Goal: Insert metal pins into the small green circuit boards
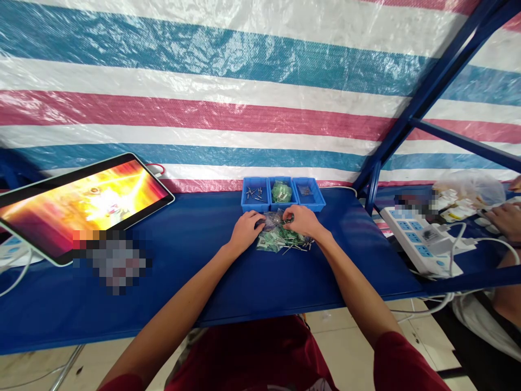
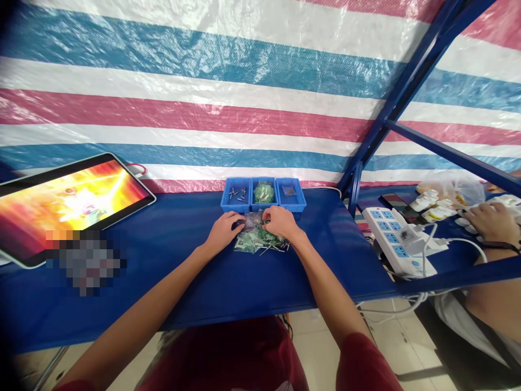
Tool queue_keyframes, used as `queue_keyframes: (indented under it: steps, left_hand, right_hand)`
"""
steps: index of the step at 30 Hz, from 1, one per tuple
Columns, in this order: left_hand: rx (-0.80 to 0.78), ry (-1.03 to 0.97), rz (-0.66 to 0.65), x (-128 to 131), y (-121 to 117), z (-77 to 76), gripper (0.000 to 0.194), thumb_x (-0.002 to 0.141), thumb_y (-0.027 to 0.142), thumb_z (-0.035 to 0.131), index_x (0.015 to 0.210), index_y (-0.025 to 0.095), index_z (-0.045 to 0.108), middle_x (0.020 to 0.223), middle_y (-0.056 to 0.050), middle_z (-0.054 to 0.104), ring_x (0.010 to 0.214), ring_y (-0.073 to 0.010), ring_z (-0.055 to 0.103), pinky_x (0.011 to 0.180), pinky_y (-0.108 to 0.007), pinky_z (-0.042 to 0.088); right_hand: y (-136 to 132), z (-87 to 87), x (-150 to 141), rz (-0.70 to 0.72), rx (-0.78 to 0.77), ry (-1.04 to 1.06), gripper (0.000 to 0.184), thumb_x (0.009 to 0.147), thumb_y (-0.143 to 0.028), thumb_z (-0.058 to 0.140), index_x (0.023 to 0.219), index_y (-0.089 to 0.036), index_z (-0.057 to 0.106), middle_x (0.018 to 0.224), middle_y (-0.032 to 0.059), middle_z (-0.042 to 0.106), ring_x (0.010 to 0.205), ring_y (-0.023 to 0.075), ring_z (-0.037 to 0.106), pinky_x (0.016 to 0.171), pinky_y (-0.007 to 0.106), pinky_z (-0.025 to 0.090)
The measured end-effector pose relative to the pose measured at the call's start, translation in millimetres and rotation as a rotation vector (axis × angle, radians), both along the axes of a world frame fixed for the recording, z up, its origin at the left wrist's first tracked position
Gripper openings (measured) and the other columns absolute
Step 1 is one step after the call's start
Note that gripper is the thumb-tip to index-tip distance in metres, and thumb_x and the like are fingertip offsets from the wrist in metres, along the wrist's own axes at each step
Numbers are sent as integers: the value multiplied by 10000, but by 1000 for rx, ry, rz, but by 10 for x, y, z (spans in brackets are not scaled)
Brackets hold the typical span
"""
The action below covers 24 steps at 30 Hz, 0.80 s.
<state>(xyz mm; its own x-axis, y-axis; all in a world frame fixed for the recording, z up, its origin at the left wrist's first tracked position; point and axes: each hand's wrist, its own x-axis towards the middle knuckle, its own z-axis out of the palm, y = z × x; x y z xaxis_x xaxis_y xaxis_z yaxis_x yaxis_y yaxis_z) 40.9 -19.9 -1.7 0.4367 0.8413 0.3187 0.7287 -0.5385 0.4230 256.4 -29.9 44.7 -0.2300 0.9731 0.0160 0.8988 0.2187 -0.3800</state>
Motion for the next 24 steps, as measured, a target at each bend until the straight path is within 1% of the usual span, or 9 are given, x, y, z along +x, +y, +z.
queue_keyframes:
  steps: [4, 9, 13, 16, 18, 20, 22, 24]
  left_hand:
    - [4, -2, 2, 0, -2, 0, 160, 868, 197, 556, 982, 209, 667, 1007, -56, 652, 958, -239, 599, 861, -361, 490]
    - [-13, -7, 5, 6, -6, 12, 167, 871, 199, 553, 992, 203, 669, 1023, -63, 655, 969, -244, 601, 865, -364, 490]
    - [-17, -8, 3, 9, -4, 15, 176, 872, 202, 550, 1000, 204, 670, 1028, -67, 658, 979, -248, 600, 864, -367, 491]
    - [-20, -17, 5, 11, -6, 18, 170, 875, 210, 544, 988, 205, 671, 1012, -63, 664, 972, -247, 604, 863, -371, 491]
    - [-13, -37, 15, 15, -12, 28, 165, 879, 215, 539, 976, 203, 672, 1002, -65, 666, 971, -248, 605, 868, -373, 489]
    - [6, -87, 22, 19, -24, 48, 162, 883, 214, 531, 966, 204, 670, 993, -62, 666, 959, -237, 610, 872, -362, 487]
    - [24, -175, 23, 25, -39, 75, 165, 893, 217, 517, 957, 202, 668, 970, -53, 668, 909, -210, 620, 859, -337, 489]
    - [36, -272, 23, 33, -58, 104, 183, 913, 238, 494, 958, 198, 667, 941, -45, 674, 853, -185, 624, 835, -313, 493]
  right_hand:
    - [-1, -4, -10, 3, -4, -2, 115, 686, -187, 701, 798, -214, 709, 872, 26, 704, 836, 201, 625, 670, 252, 402]
    - [12, -24, -15, 34, 26, 22, 100, 706, -136, 648, 743, -210, 703, 850, 20, 703, 807, 188, 621, 673, 250, 396]
    - [16, -36, -16, 54, 37, 34, 84, 726, -131, 644, 711, -202, 687, 821, 22, 686, 795, 183, 611, 686, 248, 390]
    - [11, -41, -28, 49, 76, 61, 70, 756, -147, 633, 738, -198, 678, 835, 31, 665, 795, 181, 600, 692, 251, 392]
    - [1, -36, -44, 33, 147, 114, 64, 791, -182, 611, 787, -195, 674, 878, 44, 644, 790, 177, 590, 696, 257, 400]
    - [-15, -23, -65, 11, 234, 210, 98, 831, -222, 570, 835, -189, 662, 872, 49, 625, 759, 169, 579, 694, 261, 411]
    - [-38, -5, -90, -11, 285, 338, 137, 861, -258, 527, 858, -184, 642, 797, 37, 619, 698, 158, 568, 677, 259, 423]
    - [-63, 11, -115, -32, 275, 472, 157, 869, -291, 506, 855, -187, 623, 724, 21, 624, 646, 151, 566, 653, 256, 441]
